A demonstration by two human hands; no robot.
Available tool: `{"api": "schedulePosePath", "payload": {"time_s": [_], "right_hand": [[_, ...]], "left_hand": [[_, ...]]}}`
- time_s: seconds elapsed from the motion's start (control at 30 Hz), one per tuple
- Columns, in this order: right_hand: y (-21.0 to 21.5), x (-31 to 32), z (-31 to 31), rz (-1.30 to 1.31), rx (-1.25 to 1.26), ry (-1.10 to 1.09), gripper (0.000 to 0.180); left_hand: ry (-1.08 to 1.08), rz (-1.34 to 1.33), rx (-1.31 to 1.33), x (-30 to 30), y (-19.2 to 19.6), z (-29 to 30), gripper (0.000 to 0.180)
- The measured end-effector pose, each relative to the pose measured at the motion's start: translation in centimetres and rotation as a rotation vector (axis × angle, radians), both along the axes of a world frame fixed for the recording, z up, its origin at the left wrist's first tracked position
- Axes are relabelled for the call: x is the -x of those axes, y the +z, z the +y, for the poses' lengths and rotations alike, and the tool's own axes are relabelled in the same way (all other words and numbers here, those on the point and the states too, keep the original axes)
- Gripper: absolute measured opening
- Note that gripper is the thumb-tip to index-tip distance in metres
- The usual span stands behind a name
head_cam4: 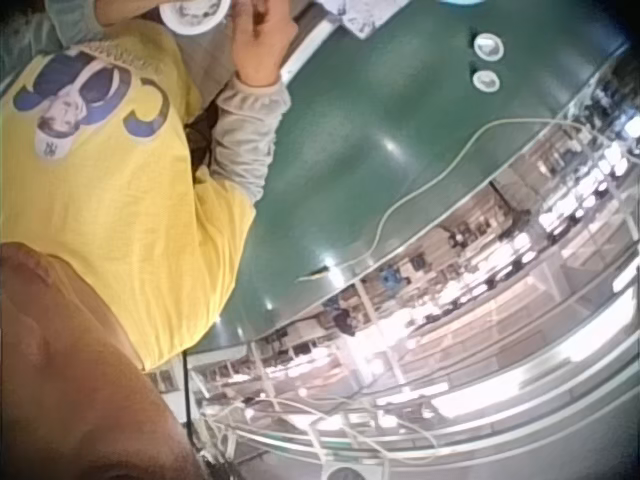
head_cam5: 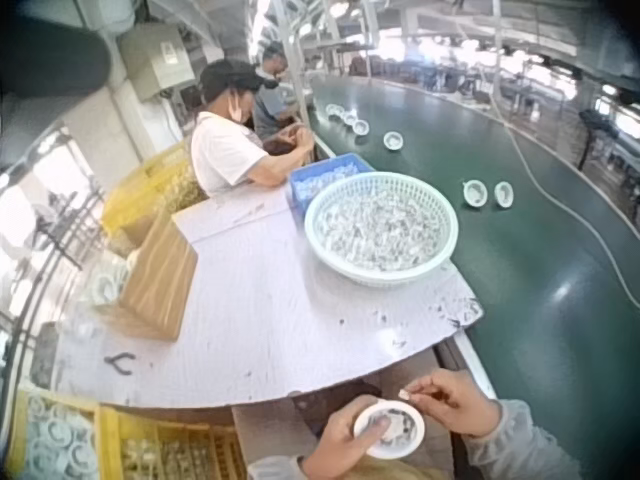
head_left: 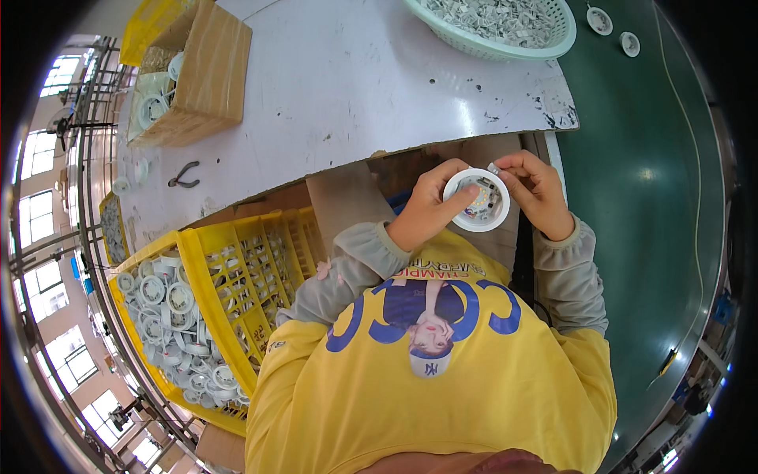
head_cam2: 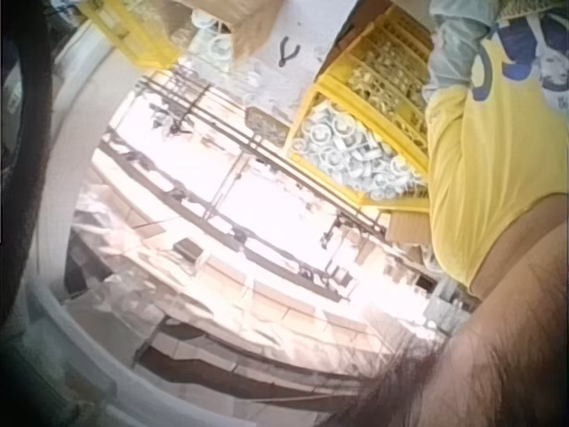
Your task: The person assembles LED light fixtures by taking plastic clips from a bowl and inserting them into the light housings by hand, then placing the assembled light fixtures onto the conveyor belt.
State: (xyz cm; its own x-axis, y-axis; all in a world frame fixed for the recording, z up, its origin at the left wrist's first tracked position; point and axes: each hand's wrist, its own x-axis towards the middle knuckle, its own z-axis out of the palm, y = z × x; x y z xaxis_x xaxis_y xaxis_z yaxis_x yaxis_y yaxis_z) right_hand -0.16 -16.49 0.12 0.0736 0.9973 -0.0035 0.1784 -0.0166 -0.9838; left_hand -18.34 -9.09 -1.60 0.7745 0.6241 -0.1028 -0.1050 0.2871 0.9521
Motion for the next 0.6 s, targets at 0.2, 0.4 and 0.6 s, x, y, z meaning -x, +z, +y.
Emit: {"api": "schedulePosePath", "payload": {"time_s": [0.2,0.4,0.6], "right_hand": [[-0.4,-0.3,-0.2,-0.045,-0.032,0.034,0.017],[-1.2,-0.2,-0.7,0.129,0.051,0.024,0.016],[-1.5,0.5,-1.2,0.27,0.049,-0.066,0.014]], "left_hand": [[-0.054,0.098,-0.053,-0.2,-0.1,0.2,0.017],[-0.047,0.089,-0.053,-0.4,0.3,-0.1,0.021],[-0.053,0.051,-0.028,-0.8,-0.3,-0.5,0.02]]}}
